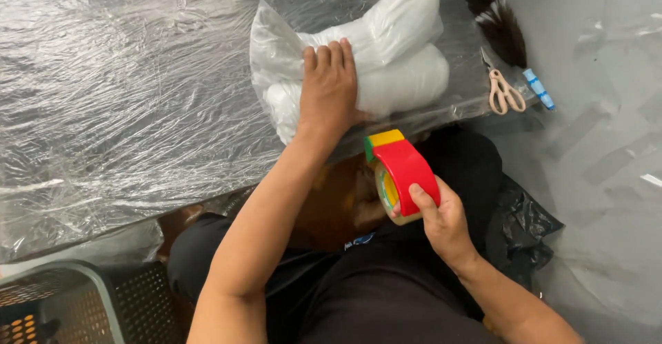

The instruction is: The person rolls a white pillow and inserts it into a plastic sleeve, then uses a tape dispenser to wrap adhesive tape around the middle of the rolled pillow to secure it.

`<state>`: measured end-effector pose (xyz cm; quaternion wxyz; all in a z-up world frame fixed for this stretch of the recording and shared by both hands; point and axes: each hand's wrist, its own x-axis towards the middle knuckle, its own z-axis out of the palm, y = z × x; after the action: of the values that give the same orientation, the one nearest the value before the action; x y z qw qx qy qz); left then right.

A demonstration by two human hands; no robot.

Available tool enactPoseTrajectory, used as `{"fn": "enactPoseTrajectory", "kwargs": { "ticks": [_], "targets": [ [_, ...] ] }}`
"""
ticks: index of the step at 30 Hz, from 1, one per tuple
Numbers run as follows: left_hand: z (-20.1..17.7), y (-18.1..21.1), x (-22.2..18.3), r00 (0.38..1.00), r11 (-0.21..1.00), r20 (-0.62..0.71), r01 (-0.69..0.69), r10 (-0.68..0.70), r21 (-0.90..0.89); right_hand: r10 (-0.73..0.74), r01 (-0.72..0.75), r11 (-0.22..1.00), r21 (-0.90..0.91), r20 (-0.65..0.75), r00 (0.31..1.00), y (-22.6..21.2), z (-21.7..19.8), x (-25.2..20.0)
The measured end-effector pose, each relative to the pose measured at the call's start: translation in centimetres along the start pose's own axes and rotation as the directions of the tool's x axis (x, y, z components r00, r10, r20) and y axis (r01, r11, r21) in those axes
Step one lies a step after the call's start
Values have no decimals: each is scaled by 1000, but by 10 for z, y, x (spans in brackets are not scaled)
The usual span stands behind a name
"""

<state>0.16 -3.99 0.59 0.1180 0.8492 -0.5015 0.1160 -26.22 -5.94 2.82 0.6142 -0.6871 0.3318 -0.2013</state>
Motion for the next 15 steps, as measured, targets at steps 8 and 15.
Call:
{"fn": "enactPoseTrajectory", "kwargs": {
  "ticks": [8,15],
  "targets": [
    [-3,15,-15,990,987,124,-85,67,140,18,-20,999,35,35,999,34,-13,-1],
    [-23,13,-30,963,977,245,-149,108,153,-1,2,1000,-21,47,999,34,-4,-3]
  ]
}}
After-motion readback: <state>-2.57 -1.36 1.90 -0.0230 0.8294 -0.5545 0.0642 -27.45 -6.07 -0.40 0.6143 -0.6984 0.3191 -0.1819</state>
